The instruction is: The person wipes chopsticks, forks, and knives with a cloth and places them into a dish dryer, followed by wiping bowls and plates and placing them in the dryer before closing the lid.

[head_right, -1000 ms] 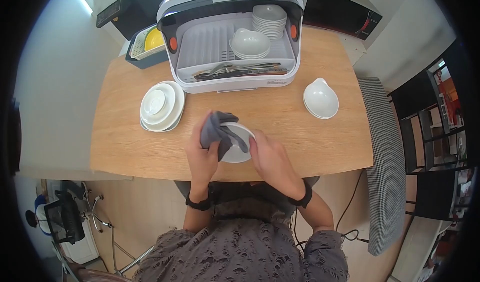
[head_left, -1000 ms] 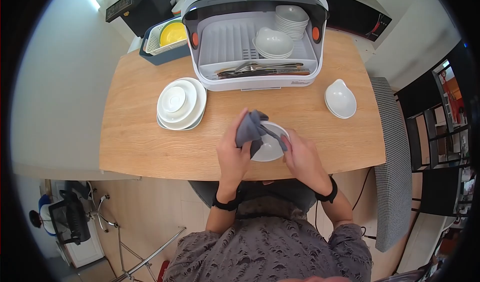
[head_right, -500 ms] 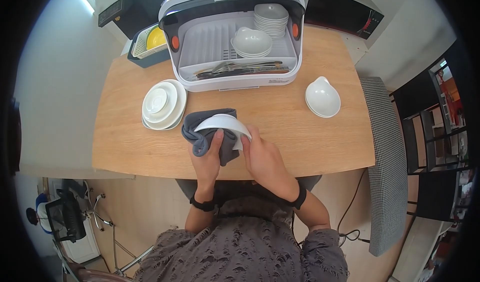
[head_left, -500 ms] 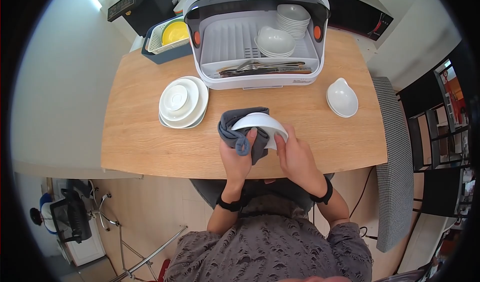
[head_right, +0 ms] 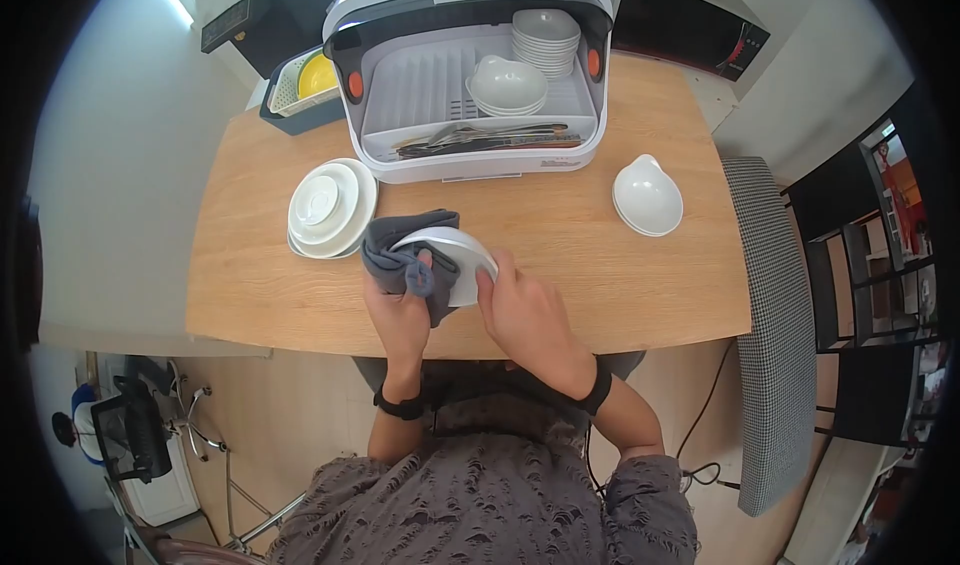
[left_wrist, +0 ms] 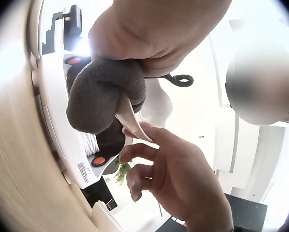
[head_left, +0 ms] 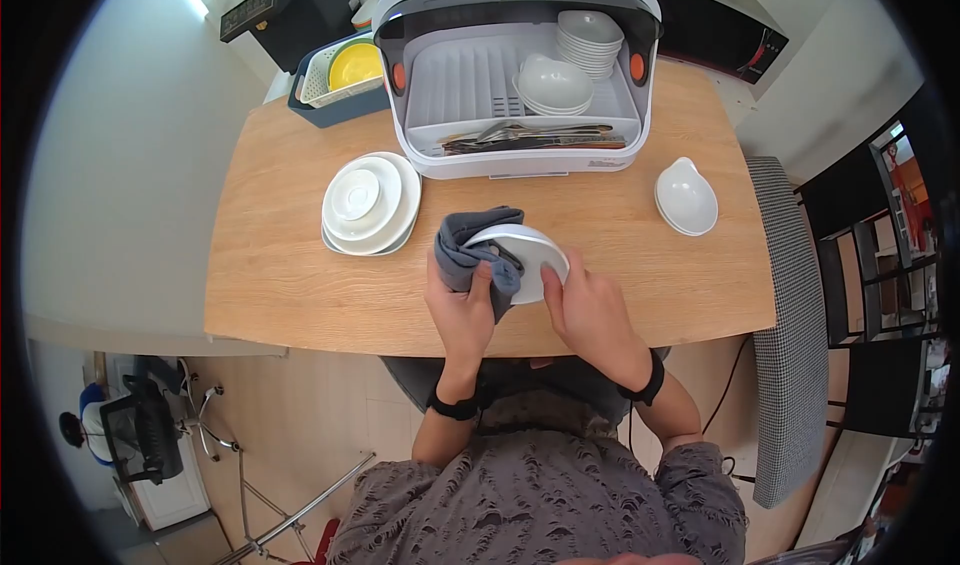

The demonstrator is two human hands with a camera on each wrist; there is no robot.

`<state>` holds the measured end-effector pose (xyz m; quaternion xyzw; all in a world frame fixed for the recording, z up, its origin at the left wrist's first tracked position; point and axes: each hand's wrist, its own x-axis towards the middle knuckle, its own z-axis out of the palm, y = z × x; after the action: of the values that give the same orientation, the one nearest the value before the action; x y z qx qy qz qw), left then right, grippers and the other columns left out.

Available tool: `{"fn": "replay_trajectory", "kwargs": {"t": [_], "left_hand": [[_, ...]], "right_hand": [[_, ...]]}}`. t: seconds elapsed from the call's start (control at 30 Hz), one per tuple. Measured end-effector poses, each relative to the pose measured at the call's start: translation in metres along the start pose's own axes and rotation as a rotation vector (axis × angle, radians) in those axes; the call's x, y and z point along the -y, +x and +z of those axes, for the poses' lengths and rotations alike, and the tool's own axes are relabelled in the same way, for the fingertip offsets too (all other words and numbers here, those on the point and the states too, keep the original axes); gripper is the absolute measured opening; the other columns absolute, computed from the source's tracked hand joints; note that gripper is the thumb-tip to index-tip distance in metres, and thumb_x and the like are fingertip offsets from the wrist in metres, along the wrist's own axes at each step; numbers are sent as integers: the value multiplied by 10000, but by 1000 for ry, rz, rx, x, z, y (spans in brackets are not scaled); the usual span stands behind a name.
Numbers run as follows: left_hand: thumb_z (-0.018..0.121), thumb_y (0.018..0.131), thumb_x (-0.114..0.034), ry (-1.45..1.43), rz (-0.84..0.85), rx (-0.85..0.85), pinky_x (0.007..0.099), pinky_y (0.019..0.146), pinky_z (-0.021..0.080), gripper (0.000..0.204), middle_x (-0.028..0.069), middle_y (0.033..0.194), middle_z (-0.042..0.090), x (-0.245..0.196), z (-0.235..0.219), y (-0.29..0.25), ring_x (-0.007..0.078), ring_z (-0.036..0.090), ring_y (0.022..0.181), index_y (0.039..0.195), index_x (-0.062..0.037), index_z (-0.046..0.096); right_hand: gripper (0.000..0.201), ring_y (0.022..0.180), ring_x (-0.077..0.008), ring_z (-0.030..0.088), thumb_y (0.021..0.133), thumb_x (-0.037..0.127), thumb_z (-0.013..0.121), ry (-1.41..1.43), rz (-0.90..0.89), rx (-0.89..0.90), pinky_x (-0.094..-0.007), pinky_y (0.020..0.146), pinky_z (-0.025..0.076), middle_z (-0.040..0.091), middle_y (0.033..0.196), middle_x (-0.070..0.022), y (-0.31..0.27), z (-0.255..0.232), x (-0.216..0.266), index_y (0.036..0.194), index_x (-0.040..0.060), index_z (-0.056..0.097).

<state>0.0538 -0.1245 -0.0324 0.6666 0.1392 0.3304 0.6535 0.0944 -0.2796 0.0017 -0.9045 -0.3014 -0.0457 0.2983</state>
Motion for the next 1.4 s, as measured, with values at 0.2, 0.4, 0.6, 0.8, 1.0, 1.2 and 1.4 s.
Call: {"fn": "replay_trajectory", "kwargs": {"t": [0.2,0.4,0.6,0.8,1.0,1.2,1.4], "left_hand": [[635,742,148,364,279,256,341,833,551,518,152,1106,715,0,-9,-3,293,708,1006,1224,-42,628],[644,691,158,283,300,183,359,821,558,579,143,1115,712,0,-5,-1,336,700,988,1231,-49,624],[629,698,172,220,153,60,354,794,560,590,169,1123,703,6,-5,-5,341,705,953,1245,-50,616],[594,751,175,559,459,360,335,758,558,536,177,1121,704,-11,-7,0,292,718,956,1233,-55,636],[596,836,140,-15,1,14,312,753,535,409,199,1079,705,-5,-1,1,245,722,961,1202,-38,640],[630,831,113,485,437,352,321,786,528,396,188,1058,700,-9,-8,3,268,708,960,1198,-32,627],[639,828,91,-19,5,-16,321,794,526,365,175,1014,698,1,0,-1,248,699,942,1181,1,607]], "right_hand": [[204,626,-360,668,863,71,606,-232,-117,85,-442,517,521,630,707,-150,2,-18,2,1038,8,520],[253,633,-365,668,845,72,612,-176,-120,-46,-453,526,521,627,707,-137,4,-16,-2,1075,33,512],[306,694,-358,678,840,102,638,-86,36,53,-455,541,520,617,762,-144,0,-5,-6,1114,36,519],[276,691,-355,674,851,117,650,-217,-145,-51,-457,543,515,615,781,-138,2,-13,1,1092,23,557],[262,675,-320,668,851,126,655,-8,56,-116,-431,558,524,605,768,-126,0,-7,10,1077,29,566],[224,683,-342,674,900,133,631,-287,-175,66,-439,556,523,649,800,-146,9,-20,-2,1081,27,552],[214,675,-359,664,896,128,618,-82,-70,-45,-453,562,522,655,820,-148,10,-16,-1,1076,32,552]]}}
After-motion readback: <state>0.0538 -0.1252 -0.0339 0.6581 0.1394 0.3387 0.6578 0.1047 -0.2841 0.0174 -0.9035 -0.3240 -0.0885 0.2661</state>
